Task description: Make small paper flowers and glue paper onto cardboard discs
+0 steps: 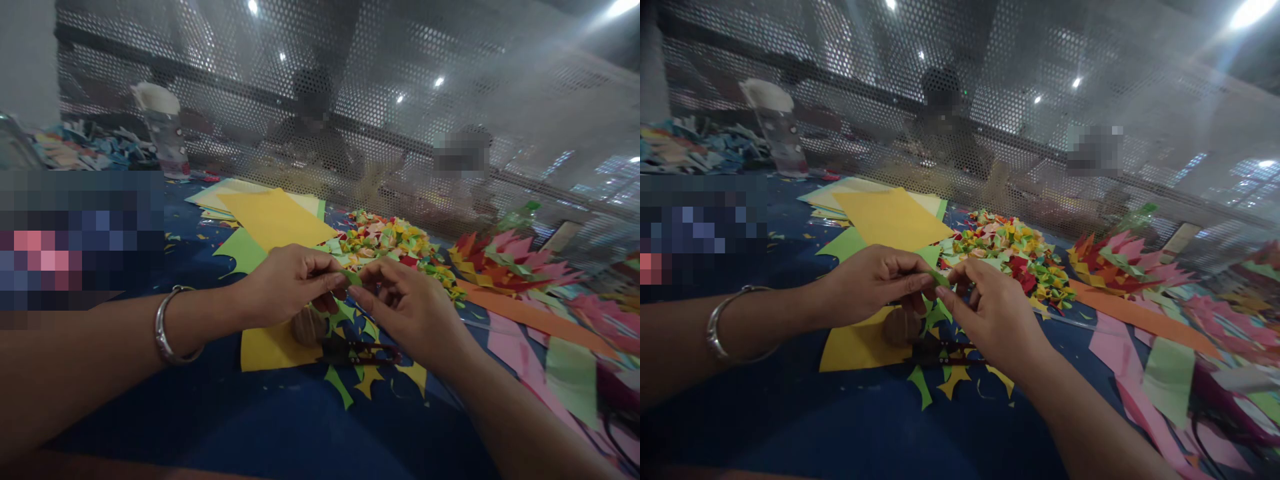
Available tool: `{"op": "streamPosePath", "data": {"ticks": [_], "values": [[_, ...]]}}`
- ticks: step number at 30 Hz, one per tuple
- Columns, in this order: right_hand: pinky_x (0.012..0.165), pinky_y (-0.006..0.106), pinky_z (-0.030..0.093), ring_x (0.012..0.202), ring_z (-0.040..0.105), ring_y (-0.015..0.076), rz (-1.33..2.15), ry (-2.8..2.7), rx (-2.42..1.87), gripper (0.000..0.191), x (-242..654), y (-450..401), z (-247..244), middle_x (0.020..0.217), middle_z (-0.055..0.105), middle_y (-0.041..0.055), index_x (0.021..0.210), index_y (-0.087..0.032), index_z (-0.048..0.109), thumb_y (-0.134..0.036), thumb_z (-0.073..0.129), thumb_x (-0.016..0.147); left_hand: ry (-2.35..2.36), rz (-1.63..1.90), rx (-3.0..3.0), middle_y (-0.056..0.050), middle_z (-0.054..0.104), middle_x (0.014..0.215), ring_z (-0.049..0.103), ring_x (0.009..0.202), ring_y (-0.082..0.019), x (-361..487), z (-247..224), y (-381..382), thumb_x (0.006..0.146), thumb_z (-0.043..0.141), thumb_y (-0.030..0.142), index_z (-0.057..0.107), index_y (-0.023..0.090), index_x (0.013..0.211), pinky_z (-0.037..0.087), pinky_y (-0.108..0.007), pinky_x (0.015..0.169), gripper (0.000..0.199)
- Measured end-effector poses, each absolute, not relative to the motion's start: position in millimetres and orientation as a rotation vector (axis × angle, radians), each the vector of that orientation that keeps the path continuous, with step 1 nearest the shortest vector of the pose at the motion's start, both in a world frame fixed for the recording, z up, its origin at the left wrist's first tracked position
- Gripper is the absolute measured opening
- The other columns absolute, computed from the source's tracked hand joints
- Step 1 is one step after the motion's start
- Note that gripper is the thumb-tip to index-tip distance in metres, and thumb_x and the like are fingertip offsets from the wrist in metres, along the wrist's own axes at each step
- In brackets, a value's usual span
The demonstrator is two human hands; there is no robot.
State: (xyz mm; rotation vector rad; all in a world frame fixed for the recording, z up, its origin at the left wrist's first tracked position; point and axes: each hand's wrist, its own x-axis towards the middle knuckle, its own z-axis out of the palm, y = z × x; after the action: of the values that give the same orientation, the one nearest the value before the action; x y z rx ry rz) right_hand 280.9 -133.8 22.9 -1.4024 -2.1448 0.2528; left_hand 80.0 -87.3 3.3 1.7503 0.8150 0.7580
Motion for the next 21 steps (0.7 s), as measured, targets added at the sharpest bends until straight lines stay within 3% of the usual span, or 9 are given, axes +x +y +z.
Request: {"op": "streamPosePath", "data": {"ticks": [6, 21], "values": [[0.048, 0.023, 0.041, 0.052, 0.053, 0.0088, 0.387, -2.036, -1.364, 0.022, 283.6, -133.1, 18.8, 0.081, 0.062, -0.0013, 0.095, -0.022, 0.057, -0.043, 0.062, 0.091, 0.774, 0.859, 1.872, -0.001, 0.070, 0.066, 0.067, 0.058, -0.011, 79.0, 8.6, -91.0, 0.092, 0.057, 0.030, 0.070, 0.015, 0.087, 0.052, -0.018, 0.057, 0.021], [0.041, 0.019, 0.039, 0.045, 0.052, 0.0083, 0.654, -1.900, -1.290, 0.019, 276.5, -135.8, 26.9, 0.062, 0.053, -0.0042, 0.080, -0.019, 0.061, -0.036, 0.066, 0.087, 0.731, 0.963, 1.881, -0.001, 0.073, 0.076, 0.071, 0.064, -0.013, 78.3, 6.8, -95.2, 0.091, 0.059, 0.031, 0.066, 0.019, 0.110, 0.057, -0.022, 0.063, 0.023]]}}
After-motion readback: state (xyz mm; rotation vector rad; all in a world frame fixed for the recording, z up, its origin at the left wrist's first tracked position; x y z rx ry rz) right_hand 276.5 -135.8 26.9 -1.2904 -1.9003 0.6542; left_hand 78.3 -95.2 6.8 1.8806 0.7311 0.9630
